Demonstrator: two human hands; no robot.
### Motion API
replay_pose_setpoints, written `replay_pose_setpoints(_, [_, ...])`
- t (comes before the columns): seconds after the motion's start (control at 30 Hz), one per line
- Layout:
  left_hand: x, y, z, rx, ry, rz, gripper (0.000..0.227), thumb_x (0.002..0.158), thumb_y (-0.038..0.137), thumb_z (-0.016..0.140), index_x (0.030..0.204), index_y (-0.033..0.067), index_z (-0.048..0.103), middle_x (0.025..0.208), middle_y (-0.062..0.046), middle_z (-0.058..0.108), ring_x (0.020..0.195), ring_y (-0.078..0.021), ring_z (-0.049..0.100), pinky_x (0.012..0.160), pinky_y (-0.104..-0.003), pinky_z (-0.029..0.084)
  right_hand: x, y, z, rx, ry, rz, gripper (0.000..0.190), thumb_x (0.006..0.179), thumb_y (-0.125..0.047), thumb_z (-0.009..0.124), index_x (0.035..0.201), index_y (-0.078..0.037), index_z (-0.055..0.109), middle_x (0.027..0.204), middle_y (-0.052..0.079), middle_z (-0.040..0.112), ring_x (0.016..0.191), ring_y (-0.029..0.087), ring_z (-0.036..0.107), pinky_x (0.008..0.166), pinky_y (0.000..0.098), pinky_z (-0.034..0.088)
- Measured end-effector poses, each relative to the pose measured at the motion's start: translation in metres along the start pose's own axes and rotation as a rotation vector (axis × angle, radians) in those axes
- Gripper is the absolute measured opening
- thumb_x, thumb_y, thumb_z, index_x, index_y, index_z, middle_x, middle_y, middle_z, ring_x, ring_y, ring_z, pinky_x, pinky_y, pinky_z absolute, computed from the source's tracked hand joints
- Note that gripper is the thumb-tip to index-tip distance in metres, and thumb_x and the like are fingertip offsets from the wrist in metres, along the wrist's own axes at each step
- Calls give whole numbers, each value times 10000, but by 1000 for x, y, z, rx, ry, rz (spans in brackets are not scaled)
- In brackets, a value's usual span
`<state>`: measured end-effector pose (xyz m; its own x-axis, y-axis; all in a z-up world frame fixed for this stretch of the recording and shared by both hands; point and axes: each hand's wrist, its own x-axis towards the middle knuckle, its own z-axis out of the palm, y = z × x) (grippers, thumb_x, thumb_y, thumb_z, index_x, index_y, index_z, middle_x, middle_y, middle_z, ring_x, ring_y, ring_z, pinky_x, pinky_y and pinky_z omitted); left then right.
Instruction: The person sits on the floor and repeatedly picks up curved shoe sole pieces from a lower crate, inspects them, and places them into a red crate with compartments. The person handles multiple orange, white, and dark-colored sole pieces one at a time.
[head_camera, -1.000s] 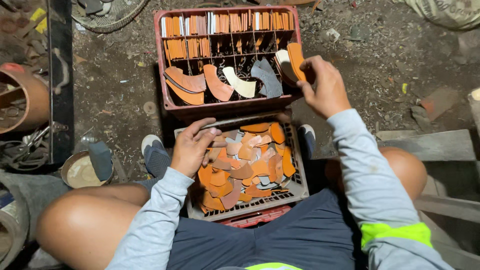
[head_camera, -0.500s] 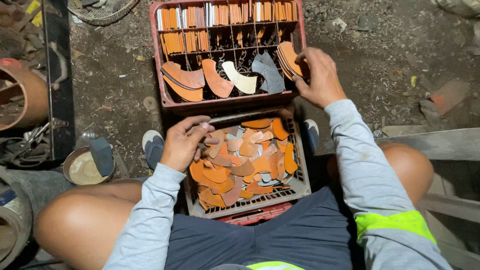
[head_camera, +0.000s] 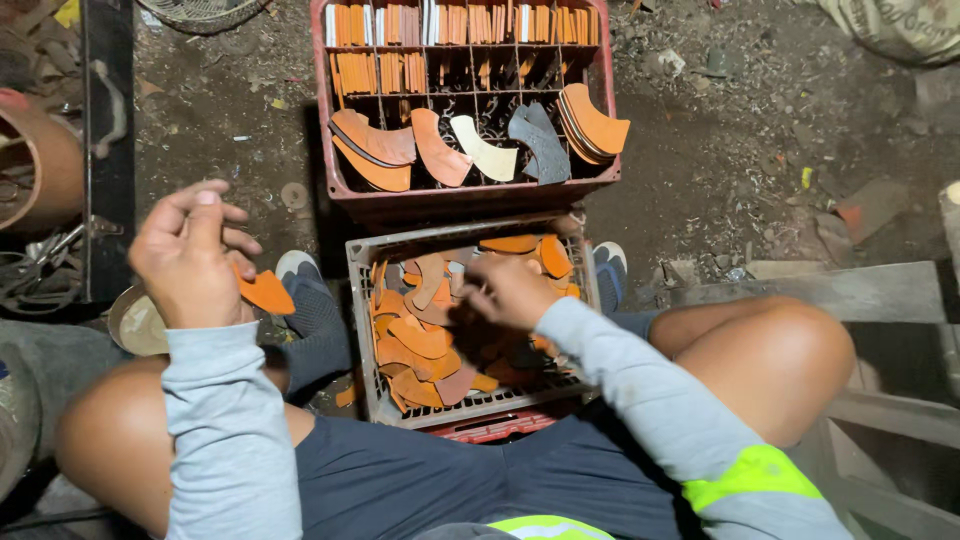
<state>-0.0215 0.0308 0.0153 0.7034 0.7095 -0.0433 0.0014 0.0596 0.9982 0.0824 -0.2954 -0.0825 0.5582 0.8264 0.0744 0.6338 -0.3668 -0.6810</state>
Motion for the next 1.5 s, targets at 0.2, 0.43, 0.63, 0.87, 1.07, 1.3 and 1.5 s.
replay_pose_setpoints(0.2, [-13, -8, 9, 118, -118, -56, 185, 1064, 144, 617, 1139, -12, 680, 878, -76, 689, 562, -86, 613, 404, -204, 407, 26, -5, 133, -10, -179, 304, 302, 912, -292, 683, 996, -2, 686, 961, 235, 717, 924, 433, 686, 837, 504, 541])
replay_pose_setpoints(0.43, [-13, -15, 19, 155, -188, 16, 170, 1039, 107, 653, 1144, -13, 711, 904, -78, 703, 640, -82, 611, 531, -217, 513, 79, 14, 229, 107, -159, 868, 456, 835, -400, 757, 1000, 26, 754, 1045, 282, 723, 1011, 422, 713, 928, 465, 556])
replay_pose_setpoints(0.63, [-21, -16, 24, 598, -335, -59, 241, 931, 157, 713, 1147, 54, 739, 948, -143, 778, 741, -194, 745, 676, -322, 588, 68, 39, 186, 73, -246, 814, 446, 870, -387, 697, 1061, 9, 772, 1071, 287, 726, 1029, 401, 714, 974, 430, 538])
replay_pose_setpoints(0.87, [-57, -39, 58, 717, -744, 266, 481, 721, 200, 832, 1150, 15, 719, 1124, -206, 730, 1002, -404, 695, 878, -458, 547, 36, 44, 37, 329, -606, 330, 366, 931, -320, 630, 756, 2, 630, 660, 160, 599, 639, 244, 516, 610, 411, 479])
replay_pose_setpoints(1.07, [-46, -36, 62, 954, -775, 59, 535, 688, 349, 922, 1062, 7, 755, 974, -238, 733, 899, -363, 726, 823, -432, 574, 49, 39, 44, 1296, -398, 480, 437, 1065, -379, 599, 781, -49, 563, 651, 33, 568, 555, 188, 530, 558, 357, 453])
replay_pose_setpoints(1.3, [-9, -10, -5, 486, -405, -254, 293, 900, 211, 805, 974, -66, 747, 802, -144, 740, 663, -154, 660, 614, -309, 519, 94, 53, 200, -253, -329, 418, 222, 884, -148, 584, 1003, -27, 728, 978, 260, 728, 914, 407, 721, 793, 493, 566])
replay_pose_setpoints(1.5, [-15, -7, 8, 740, -471, -45, 349, 838, 272, 812, 1053, 1, 766, 880, -139, 777, 783, -185, 765, 722, -329, 590, 99, 53, 231, -287, -173, 438, 186, 984, -132, 565, 1116, -62, 676, 993, 226, 732, 913, 423, 720, 787, 519, 573])
